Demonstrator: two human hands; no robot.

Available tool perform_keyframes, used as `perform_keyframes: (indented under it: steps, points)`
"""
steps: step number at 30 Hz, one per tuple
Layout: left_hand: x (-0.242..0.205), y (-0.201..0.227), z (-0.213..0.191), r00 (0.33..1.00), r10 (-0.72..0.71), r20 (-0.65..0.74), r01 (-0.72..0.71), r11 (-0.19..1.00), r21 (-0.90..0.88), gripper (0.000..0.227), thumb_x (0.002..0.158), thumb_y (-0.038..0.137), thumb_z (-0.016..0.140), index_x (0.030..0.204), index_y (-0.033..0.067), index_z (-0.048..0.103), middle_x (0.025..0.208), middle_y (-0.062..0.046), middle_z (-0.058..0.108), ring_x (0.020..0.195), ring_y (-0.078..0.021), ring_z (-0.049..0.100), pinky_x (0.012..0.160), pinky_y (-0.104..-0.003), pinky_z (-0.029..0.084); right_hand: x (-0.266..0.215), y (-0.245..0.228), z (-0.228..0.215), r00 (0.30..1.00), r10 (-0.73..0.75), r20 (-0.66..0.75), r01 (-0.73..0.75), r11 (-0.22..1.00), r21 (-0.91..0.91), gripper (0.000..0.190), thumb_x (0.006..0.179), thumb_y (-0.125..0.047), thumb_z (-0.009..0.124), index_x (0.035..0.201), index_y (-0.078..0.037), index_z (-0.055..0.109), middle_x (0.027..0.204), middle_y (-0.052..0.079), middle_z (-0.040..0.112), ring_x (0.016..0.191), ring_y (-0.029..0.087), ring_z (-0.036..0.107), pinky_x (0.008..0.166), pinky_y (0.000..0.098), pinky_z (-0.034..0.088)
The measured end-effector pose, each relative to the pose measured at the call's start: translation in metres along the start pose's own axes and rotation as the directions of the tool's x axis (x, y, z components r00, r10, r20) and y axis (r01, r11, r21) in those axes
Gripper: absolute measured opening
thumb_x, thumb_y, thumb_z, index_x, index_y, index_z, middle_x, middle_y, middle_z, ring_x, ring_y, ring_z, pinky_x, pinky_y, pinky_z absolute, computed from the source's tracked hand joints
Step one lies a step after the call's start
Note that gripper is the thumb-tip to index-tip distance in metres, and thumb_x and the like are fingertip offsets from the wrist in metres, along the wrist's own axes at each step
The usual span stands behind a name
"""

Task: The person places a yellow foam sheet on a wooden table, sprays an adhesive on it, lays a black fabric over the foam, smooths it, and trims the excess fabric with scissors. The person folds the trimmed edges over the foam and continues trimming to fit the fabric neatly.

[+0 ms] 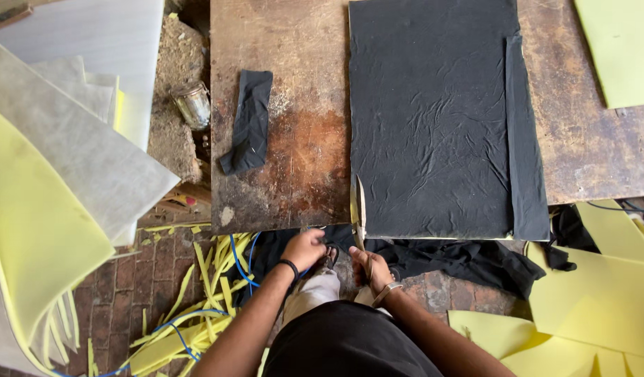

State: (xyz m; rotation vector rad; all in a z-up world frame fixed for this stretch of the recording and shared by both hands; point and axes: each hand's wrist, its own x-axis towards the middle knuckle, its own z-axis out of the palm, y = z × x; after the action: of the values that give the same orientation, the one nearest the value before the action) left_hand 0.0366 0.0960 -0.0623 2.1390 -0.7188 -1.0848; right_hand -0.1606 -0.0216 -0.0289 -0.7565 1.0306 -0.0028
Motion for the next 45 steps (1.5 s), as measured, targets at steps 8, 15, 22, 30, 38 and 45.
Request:
perform_keyframes:
  steps: [8,15,22,30,38,45]
  points:
    - [0.054,0.052,-0.007,0.989,0.030,-0.144,-0.046,0.993,-0.111,0.029,0.089,0.017,0.057,0.096,0.0089,0.084,0.094,-0.006,0.082,0.087,-0.0177,0.076,0.078,-0.032,0.059,0.017,0.000,-0.004,0.999,0.017,-0.031,-0.018,1.000,-0.013,0.045,0.090,-0.046,0.074,0.074,-0.009,0.056,0.059,0.000,0.049,0.045,0.014,0.045,0.043,0.0312,0.038]
    - [0.125,0.112,-0.013,0.999,-0.025,-0.025,0.023,0.994,-0.103,0.037,0.086,0.046,0.071,0.095,0.0104,0.078,0.080,-0.008,0.079,0.073,-0.0208,0.077,0.072,-0.036,0.060,0.007,-0.015,-0.001,0.993,-0.001,-0.119,-0.024,0.978,-0.208,0.047,0.090,-0.050,0.071,0.073,-0.008,0.060,0.055,0.003,0.052,0.044,0.014,0.049,0.042,0.0300,0.040]
    - [0.168,0.119,-0.002,0.993,-0.087,-0.075,0.091,0.994,0.056,0.039,0.085,0.046,0.076,0.088,0.0070,0.082,0.078,-0.010,0.079,0.072,-0.0215,0.075,0.071,-0.036,0.059,0.000,-0.005,-0.007,0.989,0.069,-0.130,-0.088,0.985,-0.148,0.047,0.089,-0.049,0.071,0.074,-0.008,0.056,0.052,0.005,0.052,0.040,0.017,0.050,0.039,0.0315,0.042]
    - [0.191,0.103,-0.003,0.986,-0.126,0.112,0.147,0.968,-0.205,0.020,0.087,0.026,0.074,0.093,0.0066,0.077,0.078,-0.005,0.077,0.066,-0.0144,0.075,0.062,-0.035,0.062,0.002,-0.014,-0.010,0.990,0.075,-0.123,-0.088,0.991,-0.102,0.047,0.087,-0.050,0.074,0.074,-0.009,0.054,0.053,0.002,0.052,0.039,0.014,0.052,0.038,0.0298,0.044]
    - [0.189,0.094,-0.011,0.995,0.004,0.100,-0.007,1.000,0.030,0.017,0.078,0.025,0.075,0.085,0.0104,0.080,0.074,-0.004,0.076,0.067,-0.0162,0.072,0.066,-0.033,0.058,0.033,-0.047,0.007,0.986,0.017,-0.167,-0.039,0.991,-0.129,0.044,0.086,-0.048,0.076,0.075,-0.010,0.059,0.053,0.000,0.054,0.039,0.012,0.052,0.037,0.0279,0.044]
    - [0.180,0.106,-0.018,0.990,-0.051,0.133,0.042,0.997,0.070,0.009,0.078,0.022,0.075,0.078,0.0135,0.077,0.072,-0.003,0.075,0.068,-0.0161,0.069,0.067,-0.034,0.056,0.034,-0.053,0.012,0.977,0.034,-0.209,-0.074,0.979,-0.188,0.047,0.085,-0.048,0.079,0.072,-0.007,0.060,0.050,0.000,0.051,0.037,0.012,0.046,0.035,0.0284,0.039]
